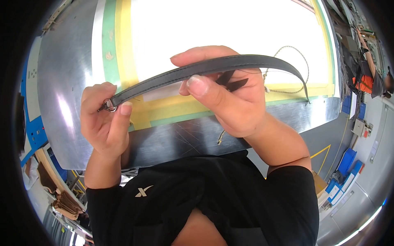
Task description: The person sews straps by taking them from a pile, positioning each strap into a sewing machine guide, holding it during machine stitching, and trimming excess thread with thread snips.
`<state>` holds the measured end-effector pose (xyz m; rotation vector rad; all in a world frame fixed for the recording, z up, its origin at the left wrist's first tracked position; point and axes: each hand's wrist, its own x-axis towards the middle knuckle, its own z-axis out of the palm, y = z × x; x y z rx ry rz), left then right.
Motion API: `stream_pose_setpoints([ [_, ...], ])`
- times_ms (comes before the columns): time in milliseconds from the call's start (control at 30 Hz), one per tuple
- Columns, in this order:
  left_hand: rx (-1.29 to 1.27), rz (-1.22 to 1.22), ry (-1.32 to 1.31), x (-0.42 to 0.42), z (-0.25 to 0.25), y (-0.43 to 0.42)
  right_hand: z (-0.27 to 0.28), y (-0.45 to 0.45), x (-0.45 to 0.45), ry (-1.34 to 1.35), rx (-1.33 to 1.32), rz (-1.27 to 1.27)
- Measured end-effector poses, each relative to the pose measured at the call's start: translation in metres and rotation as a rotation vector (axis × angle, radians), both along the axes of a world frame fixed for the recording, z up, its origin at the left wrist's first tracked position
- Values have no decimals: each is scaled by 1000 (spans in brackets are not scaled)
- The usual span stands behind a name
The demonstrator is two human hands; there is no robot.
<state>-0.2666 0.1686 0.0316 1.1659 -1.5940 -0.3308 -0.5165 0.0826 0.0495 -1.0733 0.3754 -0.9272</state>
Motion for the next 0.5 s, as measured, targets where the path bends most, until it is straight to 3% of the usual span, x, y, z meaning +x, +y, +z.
stream_pose_setpoints([
  [500,15,13,-60,-7,1,-2,2,-2,-5,25,-15,-26],
])
